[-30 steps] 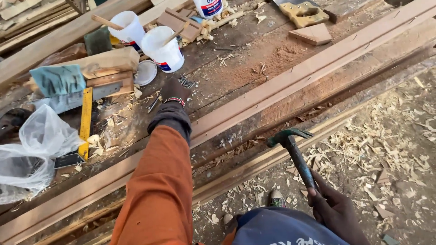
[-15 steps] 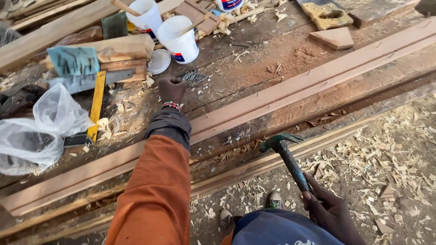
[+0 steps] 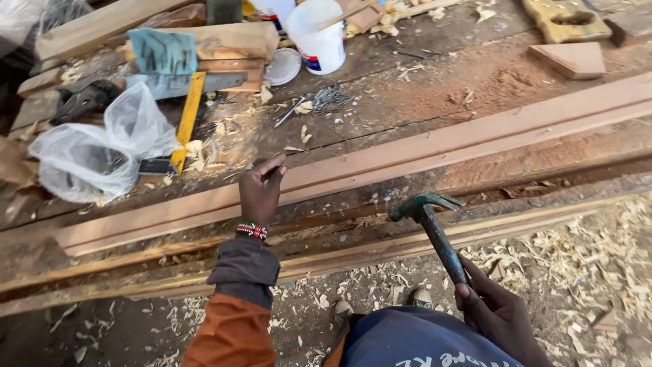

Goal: Hammering a series of small nails into a wooden strip to secure it to a furniture frame.

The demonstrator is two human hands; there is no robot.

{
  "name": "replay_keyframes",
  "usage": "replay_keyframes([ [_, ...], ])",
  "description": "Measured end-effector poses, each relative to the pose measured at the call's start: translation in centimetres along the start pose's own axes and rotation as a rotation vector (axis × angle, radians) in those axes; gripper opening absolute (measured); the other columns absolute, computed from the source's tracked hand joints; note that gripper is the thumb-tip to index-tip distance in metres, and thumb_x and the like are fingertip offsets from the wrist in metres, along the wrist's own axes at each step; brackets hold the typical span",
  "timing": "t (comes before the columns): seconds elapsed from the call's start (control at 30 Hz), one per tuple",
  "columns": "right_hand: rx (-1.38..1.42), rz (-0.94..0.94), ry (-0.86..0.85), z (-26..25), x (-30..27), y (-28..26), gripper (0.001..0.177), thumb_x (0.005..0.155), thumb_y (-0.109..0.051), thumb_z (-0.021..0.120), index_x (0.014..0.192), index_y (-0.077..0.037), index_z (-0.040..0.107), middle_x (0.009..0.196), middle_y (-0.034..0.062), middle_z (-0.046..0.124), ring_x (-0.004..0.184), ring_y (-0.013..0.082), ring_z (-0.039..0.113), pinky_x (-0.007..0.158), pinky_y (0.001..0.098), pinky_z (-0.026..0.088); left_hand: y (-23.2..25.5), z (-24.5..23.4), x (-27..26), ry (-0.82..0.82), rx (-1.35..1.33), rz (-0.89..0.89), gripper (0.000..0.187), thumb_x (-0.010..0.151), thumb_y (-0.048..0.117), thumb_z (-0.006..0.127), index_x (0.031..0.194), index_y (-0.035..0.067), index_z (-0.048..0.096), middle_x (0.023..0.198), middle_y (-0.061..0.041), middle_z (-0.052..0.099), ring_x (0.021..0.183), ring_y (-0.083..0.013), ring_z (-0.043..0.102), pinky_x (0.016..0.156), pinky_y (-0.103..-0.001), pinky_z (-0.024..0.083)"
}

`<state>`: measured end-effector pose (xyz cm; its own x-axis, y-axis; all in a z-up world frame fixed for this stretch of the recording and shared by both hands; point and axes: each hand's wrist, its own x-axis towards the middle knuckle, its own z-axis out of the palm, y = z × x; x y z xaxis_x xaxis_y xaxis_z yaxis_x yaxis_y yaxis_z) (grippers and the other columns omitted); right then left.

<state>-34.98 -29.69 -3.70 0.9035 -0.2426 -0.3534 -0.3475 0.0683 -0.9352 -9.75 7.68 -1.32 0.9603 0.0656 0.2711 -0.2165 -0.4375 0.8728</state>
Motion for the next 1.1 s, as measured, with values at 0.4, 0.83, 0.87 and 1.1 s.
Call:
replay_keyframes([
  [0.4, -0.022, -0.026, -0.099, 2.8, 1.3, -2.9, 0.064, 0.089, -0.015, 0.066, 0.152, -0.005, 0.059, 0.073, 0.0156, 0.055, 0.047, 0.0182, 0.035, 0.04, 0.03, 0.026, -6.3, -3.6, -2.7, -0.071, 0.024, 0.145, 0.032, 0.1, 0.034, 0.061, 0.106, 0.007, 0.078, 0.103, -0.01, 0.079, 0.097, -0.0255, 0.075, 0.082, -0.038, 0.059],
  [0.83, -0.032, -0.098, -0.22, 5.7, 1.9, -4.1, 0.061, 0.092, -0.01, 0.062, 0.152, -0.004, 0.056, 0.071, 0.0174, 0.056, 0.042, 0.0193, 0.038, 0.038, 0.0293, 0.028, -7.6, -4.1, -2.2, -0.142, 0.027, 0.165, 0.016, 0.095, 0.017, 0.069, 0.1, 0.003, 0.076, 0.104, -0.012, 0.073, 0.098, -0.0265, 0.069, 0.088, -0.04, 0.059],
  [0.87, -0.05, -0.117, -0.229, 6.0, 1.8, -4.5, 0.061, 0.092, -0.01, 0.062, 0.152, -0.005, 0.056, 0.071, 0.0171, 0.057, 0.041, 0.0204, 0.04, 0.037, 0.0302, 0.03, -7.5, -4.2, -2.2, -0.153, 0.036, 0.158, 0.019, 0.095, 0.021, 0.069, 0.1, 0.004, 0.077, 0.104, -0.011, 0.075, 0.097, -0.0262, 0.07, 0.086, -0.039, 0.059],
  [1.1, -0.122, -0.279, -0.341, 10.1, 2.8, -5.6, 0.063, 0.094, -0.018, 0.06, 0.156, -0.015, 0.048, 0.075, 0.0135, 0.06, 0.038, 0.0162, 0.044, 0.032, 0.029, 0.038, -7.8, -4.1, -2.2, -0.157, 0.092, 0.294, 0.021, 0.095, 0.022, 0.07, 0.096, 0.004, 0.079, 0.099, -0.011, 0.074, 0.097, -0.0281, 0.064, 0.085, -0.044, 0.055],
])
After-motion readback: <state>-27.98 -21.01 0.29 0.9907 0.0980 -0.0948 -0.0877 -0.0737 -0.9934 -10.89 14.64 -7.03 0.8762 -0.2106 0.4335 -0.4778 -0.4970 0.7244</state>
